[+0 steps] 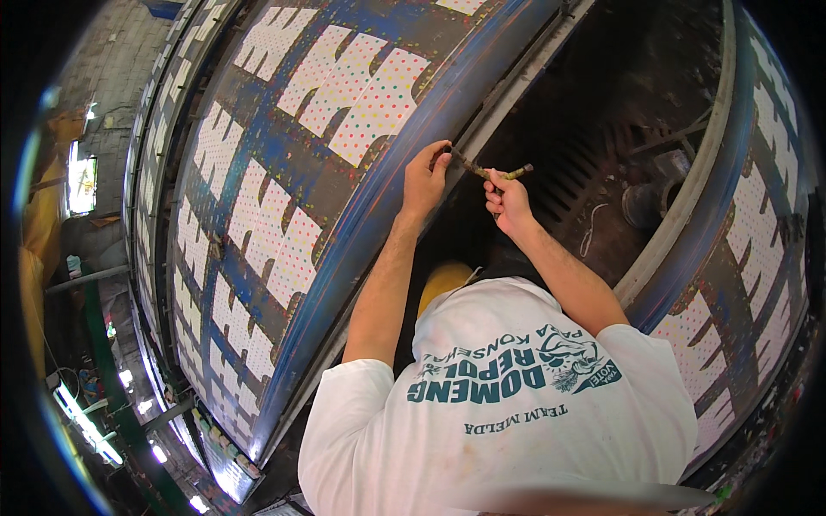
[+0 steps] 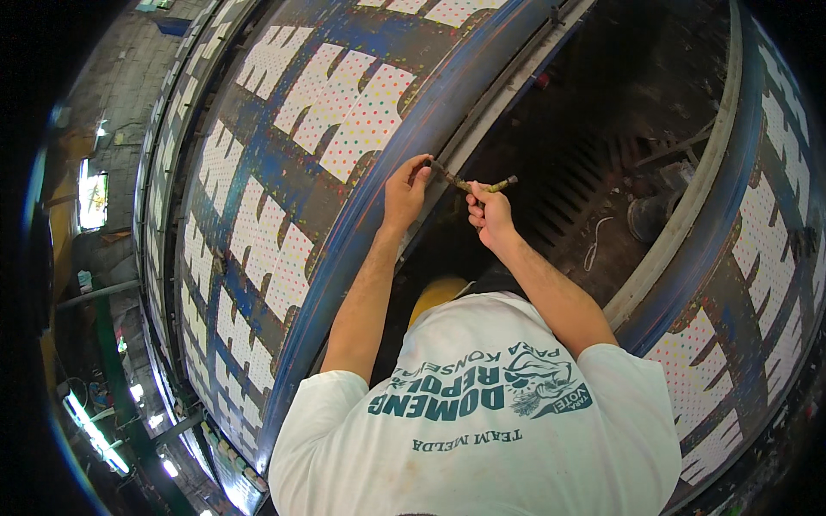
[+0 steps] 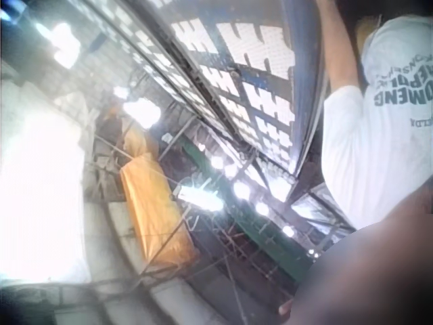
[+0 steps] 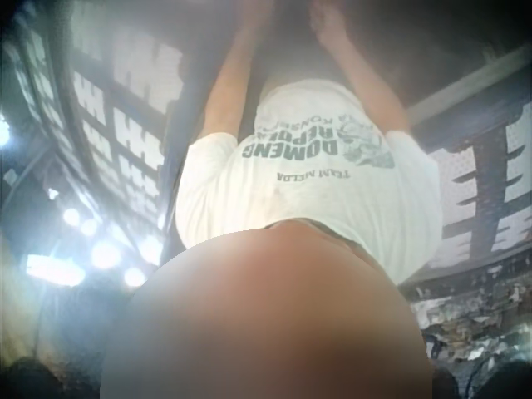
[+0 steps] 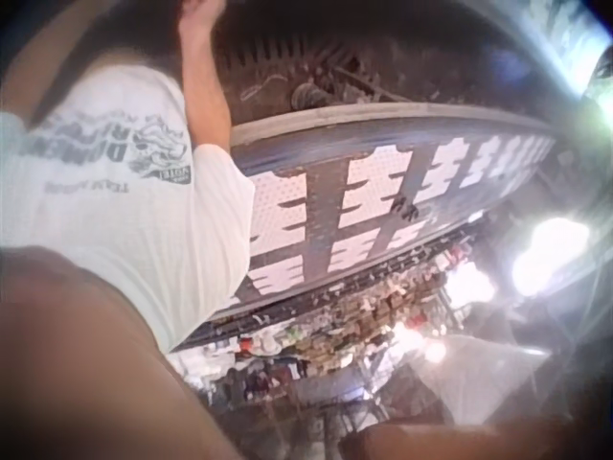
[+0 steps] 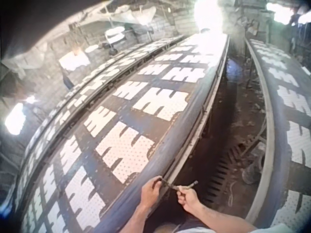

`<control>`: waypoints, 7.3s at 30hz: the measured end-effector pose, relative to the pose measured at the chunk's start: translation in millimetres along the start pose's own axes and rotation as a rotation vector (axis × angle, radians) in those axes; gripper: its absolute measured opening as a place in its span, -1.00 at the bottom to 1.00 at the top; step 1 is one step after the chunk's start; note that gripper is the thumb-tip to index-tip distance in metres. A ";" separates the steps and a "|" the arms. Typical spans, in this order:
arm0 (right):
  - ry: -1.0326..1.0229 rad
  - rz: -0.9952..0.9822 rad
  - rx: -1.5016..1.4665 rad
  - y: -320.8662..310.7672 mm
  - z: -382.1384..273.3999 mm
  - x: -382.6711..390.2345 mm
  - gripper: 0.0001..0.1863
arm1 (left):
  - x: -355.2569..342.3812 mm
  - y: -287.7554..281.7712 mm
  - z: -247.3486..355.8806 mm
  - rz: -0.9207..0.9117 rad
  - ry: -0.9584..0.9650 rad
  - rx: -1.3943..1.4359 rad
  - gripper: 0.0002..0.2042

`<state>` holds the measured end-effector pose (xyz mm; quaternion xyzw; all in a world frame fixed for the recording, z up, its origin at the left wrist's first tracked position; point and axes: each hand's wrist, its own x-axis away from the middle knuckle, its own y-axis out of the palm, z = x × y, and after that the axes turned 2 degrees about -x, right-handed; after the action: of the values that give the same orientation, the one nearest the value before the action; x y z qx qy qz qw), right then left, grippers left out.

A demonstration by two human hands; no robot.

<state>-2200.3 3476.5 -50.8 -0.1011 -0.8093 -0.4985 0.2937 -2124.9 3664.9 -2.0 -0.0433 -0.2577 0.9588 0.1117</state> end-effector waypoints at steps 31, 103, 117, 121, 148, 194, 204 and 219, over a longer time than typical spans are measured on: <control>0.387 -0.083 -0.457 -8.8 -18.7 -15.8 -0.80 | -3.5 0.8 -5.0 -0.053 0.056 -0.018 -0.70; -0.268 0.113 -0.025 -41.5 -350.1 -103.2 -0.65 | -254.8 98.1 90.8 -0.314 -0.285 0.662 -0.65; 0.114 -0.028 -0.007 -54.2 -462.3 -195.2 -0.73 | -403.8 223.6 142.5 -0.190 0.005 0.027 -0.66; 0.235 -0.035 -0.050 -54.6 -468.3 -200.2 -0.75 | -407.4 231.9 137.2 -0.172 0.109 -0.026 -0.69; -0.668 -0.369 2.836 2.1 -473.2 -155.3 -0.81 | -400.8 235.8 137.8 -0.143 0.167 0.024 -0.72; -0.287 0.134 0.348 -71.8 -811.8 -299.6 -0.62 | -661.0 386.9 246.4 0.059 -0.516 1.050 -0.83; -0.028 0.090 0.181 -77.6 -898.1 -368.9 -0.67 | -774.5 468.1 294.4 -0.017 -0.194 0.174 -0.65; -0.039 -0.238 0.361 -91.3 -913.8 -377.3 -0.82 | -791.3 486.2 278.2 -0.193 -0.098 0.210 -0.72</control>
<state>-1595.3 2689.6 -34.4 0.0395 -0.8973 -0.3746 0.2303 -1488.6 2933.6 13.4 0.0404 -0.1642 0.9662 0.1947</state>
